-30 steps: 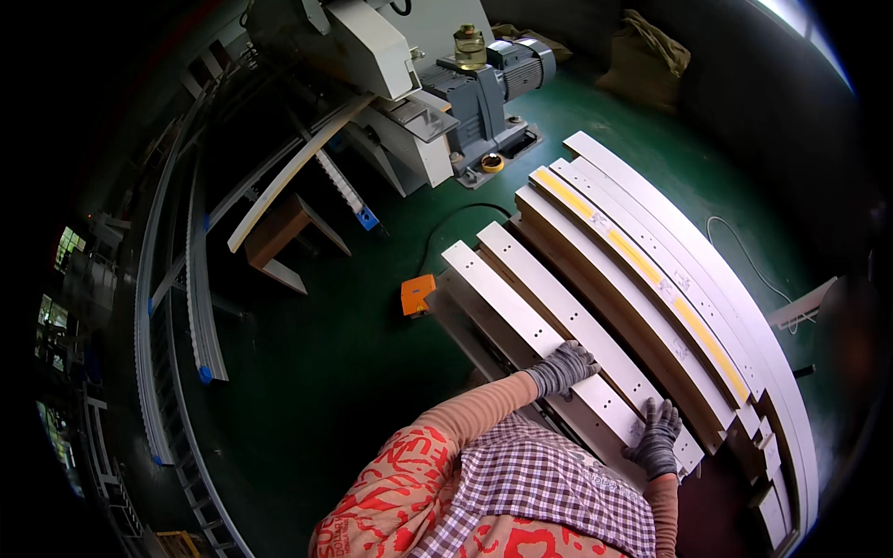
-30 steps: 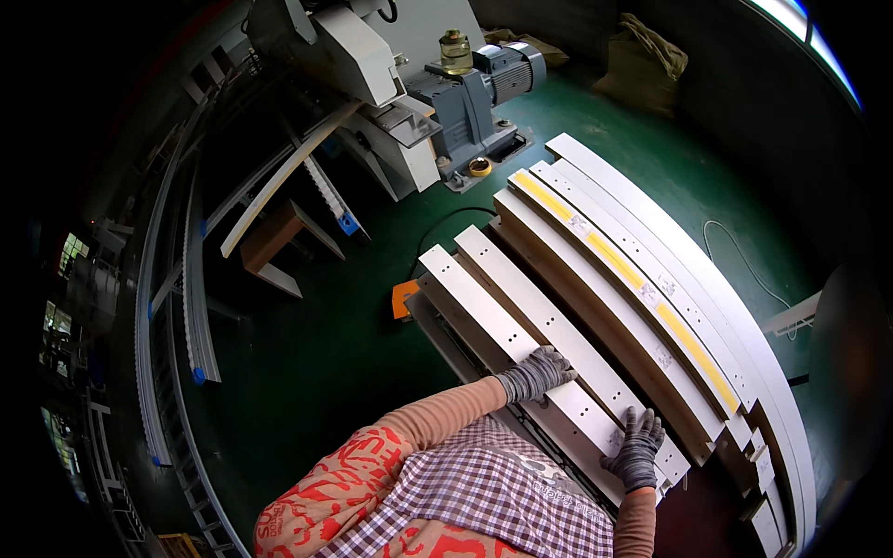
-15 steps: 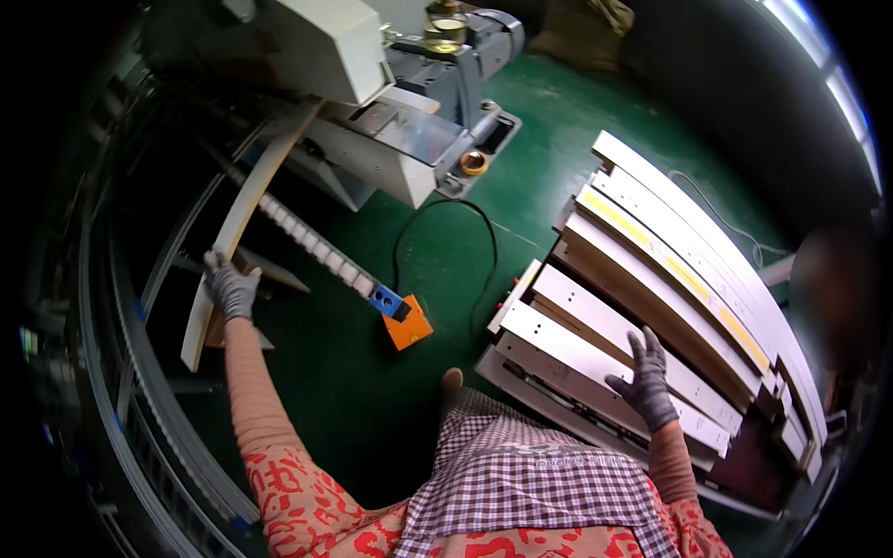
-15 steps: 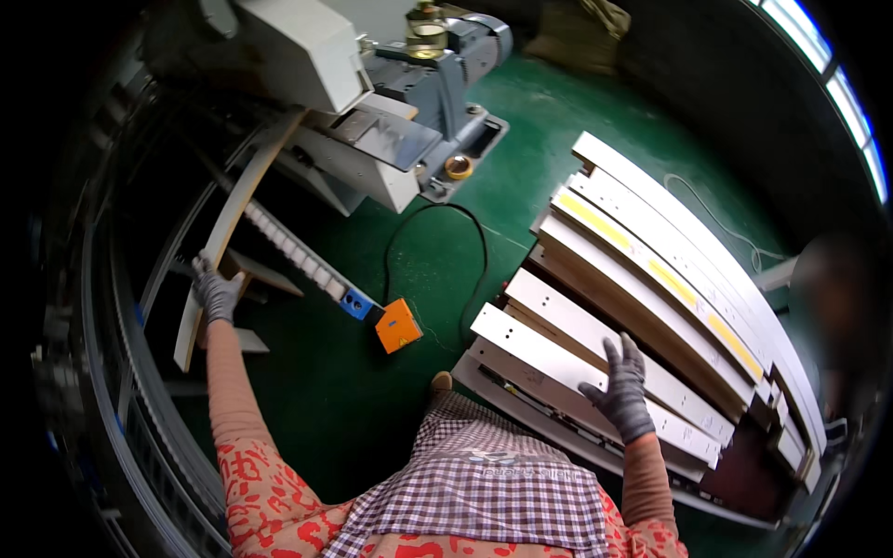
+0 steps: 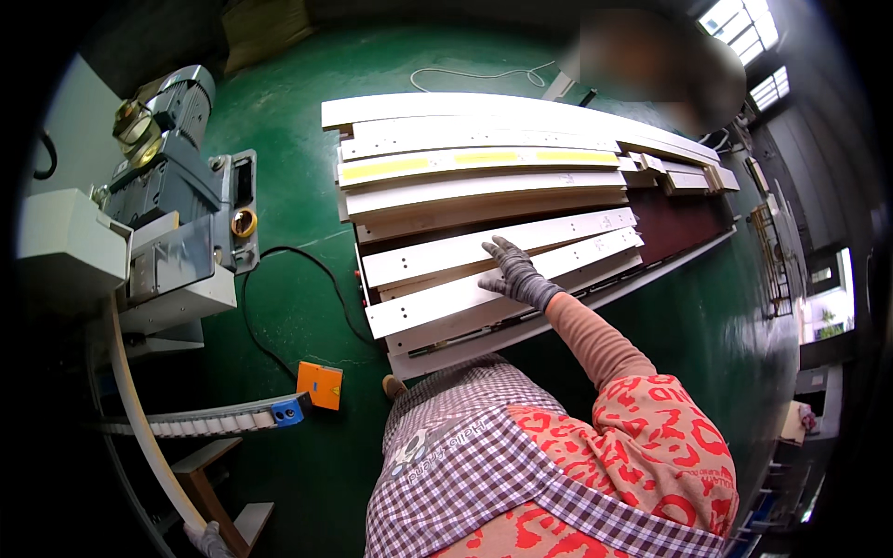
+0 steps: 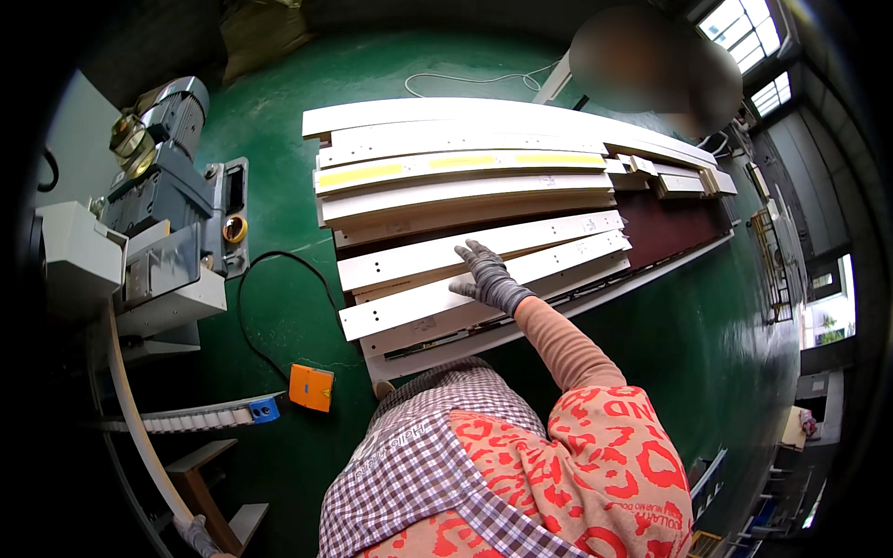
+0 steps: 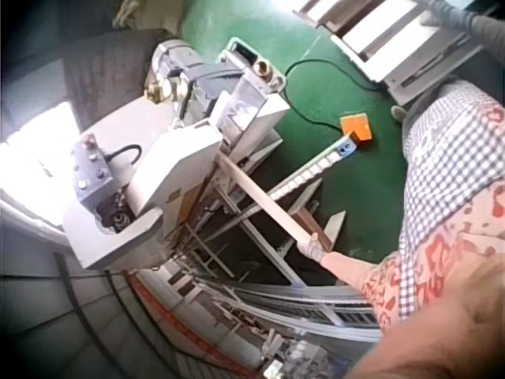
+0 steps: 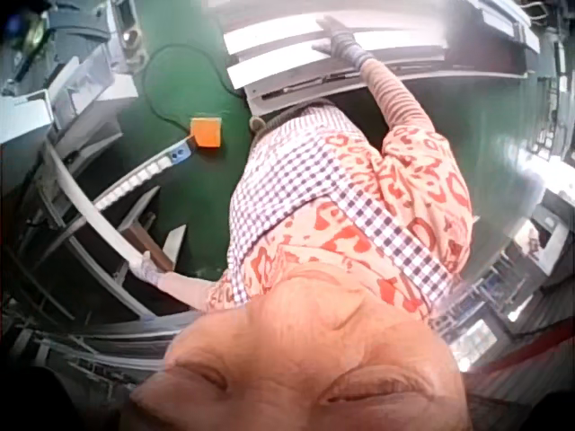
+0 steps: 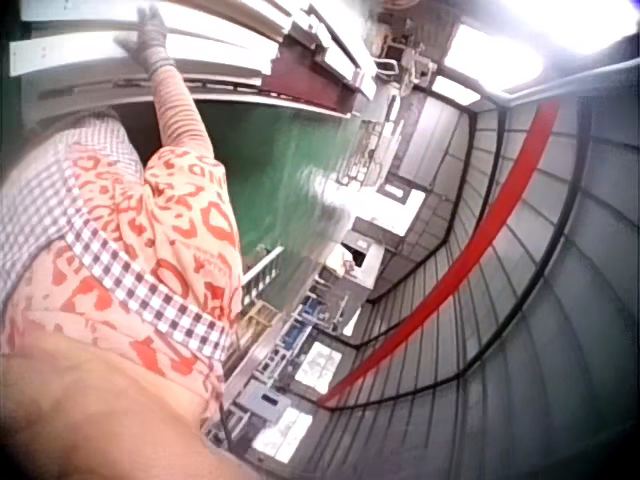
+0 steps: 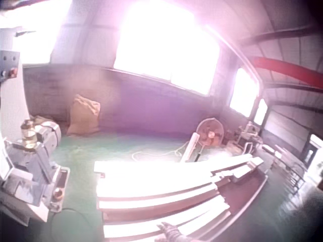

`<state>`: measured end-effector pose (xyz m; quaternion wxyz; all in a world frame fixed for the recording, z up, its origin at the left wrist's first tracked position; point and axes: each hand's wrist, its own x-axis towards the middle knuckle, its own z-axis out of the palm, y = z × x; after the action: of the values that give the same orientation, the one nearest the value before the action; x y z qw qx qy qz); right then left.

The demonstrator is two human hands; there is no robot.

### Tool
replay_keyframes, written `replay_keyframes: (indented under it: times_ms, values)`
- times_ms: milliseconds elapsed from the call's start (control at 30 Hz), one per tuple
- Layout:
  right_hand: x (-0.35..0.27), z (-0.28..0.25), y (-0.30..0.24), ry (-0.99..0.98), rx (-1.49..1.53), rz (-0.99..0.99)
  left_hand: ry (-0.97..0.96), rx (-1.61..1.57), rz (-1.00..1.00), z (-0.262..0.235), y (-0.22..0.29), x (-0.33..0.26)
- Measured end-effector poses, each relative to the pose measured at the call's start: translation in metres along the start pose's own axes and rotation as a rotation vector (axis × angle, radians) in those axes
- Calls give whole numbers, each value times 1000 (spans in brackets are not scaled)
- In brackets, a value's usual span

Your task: The person repeatedly picks up long, flat wooden panels from a conveyor belt and stacks them on a nearby table. The person wears gloves and handles each panel individually, placing it on top of the growing stack.

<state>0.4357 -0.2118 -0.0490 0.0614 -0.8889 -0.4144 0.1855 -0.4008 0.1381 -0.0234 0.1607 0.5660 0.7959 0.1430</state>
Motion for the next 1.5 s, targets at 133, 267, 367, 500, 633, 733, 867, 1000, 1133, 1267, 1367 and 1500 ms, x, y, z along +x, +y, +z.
replay_keyframes:
  times_ms: [133, 267, 367, 500, 633, 733, 867, 1000, 1133, 1267, 1367, 1500]
  values:
    - [25, -19, 20, 69, -139, 13, -53, -147, 184, -10, -61, -67]
    - [47, -38, 42, -146, -224, -26, 117, -8, 266, -4, 26, -168]
    - [61, -29, 68, -153, -318, -156, 166, 57, 370, 5, 79, -215]
    - [69, -43, 71, -179, -316, -307, 189, 111, 475, 18, 137, -265]
    - [62, -79, 69, -71, -273, -421, 169, 151, 517, 34, 172, -316]
    - [61, -100, 66, -53, -279, -532, 130, 187, 529, 47, 189, -348]
    - [35, -119, 62, -14, -203, -593, 94, 217, 562, 60, 214, -381]
    - [14, -109, 65, -10, -150, -657, 99, 254, 645, 77, 255, -401]
    - [1, -94, 76, -150, -126, -613, -39, 219, 689, 98, 266, -400]
    - [-9, -76, 85, -172, -81, -618, -138, 196, 767, 118, 280, -411]
    - [-31, -86, 93, -227, 7, -595, -210, 240, 780, 129, 290, -429]
    - [-46, -97, 123, -278, 73, -529, -200, 246, 835, 142, 310, -455]
